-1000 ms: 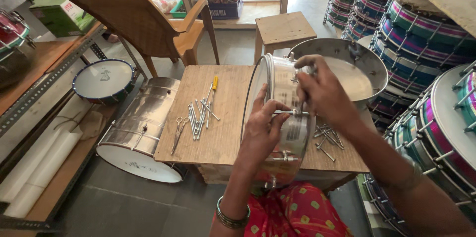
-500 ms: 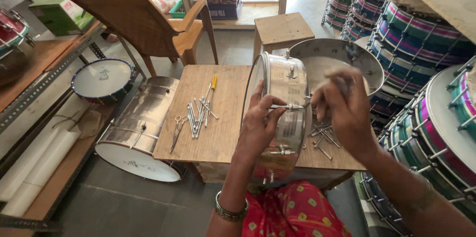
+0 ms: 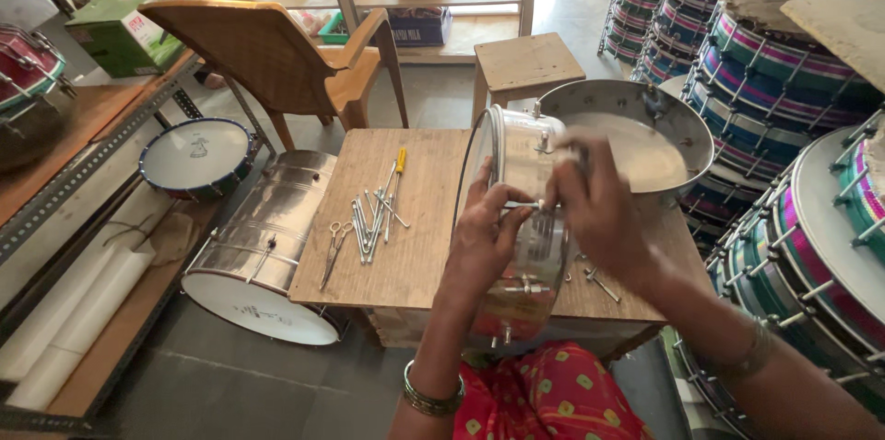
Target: The person uses a wrench and a screwdriver to attach and tighten metal brackets and bolts around the rim of a drum, working on one bracket at a time.
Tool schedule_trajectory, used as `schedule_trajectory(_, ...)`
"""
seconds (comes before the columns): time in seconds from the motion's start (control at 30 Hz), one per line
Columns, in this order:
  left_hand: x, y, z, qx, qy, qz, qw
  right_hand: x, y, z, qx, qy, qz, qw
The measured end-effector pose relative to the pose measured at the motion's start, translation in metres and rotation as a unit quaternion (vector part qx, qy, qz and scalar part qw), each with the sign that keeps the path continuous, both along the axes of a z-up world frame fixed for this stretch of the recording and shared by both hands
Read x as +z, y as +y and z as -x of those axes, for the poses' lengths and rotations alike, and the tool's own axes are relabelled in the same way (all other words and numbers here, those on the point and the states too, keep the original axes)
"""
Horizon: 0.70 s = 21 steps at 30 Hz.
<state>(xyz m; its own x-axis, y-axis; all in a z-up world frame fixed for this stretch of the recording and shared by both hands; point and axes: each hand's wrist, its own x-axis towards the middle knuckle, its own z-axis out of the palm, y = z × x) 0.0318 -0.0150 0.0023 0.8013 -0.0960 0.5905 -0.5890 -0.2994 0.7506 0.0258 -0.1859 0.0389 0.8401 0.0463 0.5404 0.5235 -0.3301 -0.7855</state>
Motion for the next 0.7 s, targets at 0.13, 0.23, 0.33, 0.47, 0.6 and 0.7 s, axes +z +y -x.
schedule_trajectory(0.13, -0.002, 0.002, -0.004, 0.013, -0.029, 0.0, 0.999, -0.034, -0.003, 0.033, 0.06, -0.329, 0.236, 0.912)
schedule_trajectory(0.23, 0.003, 0.003, -0.007, 0.012, 0.011, 0.017, 1.0, -0.031, -0.01, 0.052, -0.016, -0.339, 0.333, 0.88)
schedule_trajectory(0.33, 0.006, 0.005, -0.007, 0.024, 0.035, 0.013, 0.999, -0.011, -0.028, 0.065, -0.106, -0.266, 0.291, 0.913)
schedule_trajectory(0.47, 0.01, 0.004, 0.001, 0.093, -0.003, 0.014, 0.996, 0.03, -0.043, 0.053, -0.183, -0.2, 0.299, 0.915)
schedule_trajectory(0.6, 0.018, 0.002, 0.006, 0.168, 0.033, -0.021, 0.985, 0.04, -0.033, 0.039, -0.175, -0.224, 0.296, 0.912)
schedule_trajectory(0.7, 0.022, 0.002, 0.009, 0.189, 0.105, -0.042, 0.975, 0.03, -0.022, 0.02, -0.093, -0.004, 0.186, 0.978)
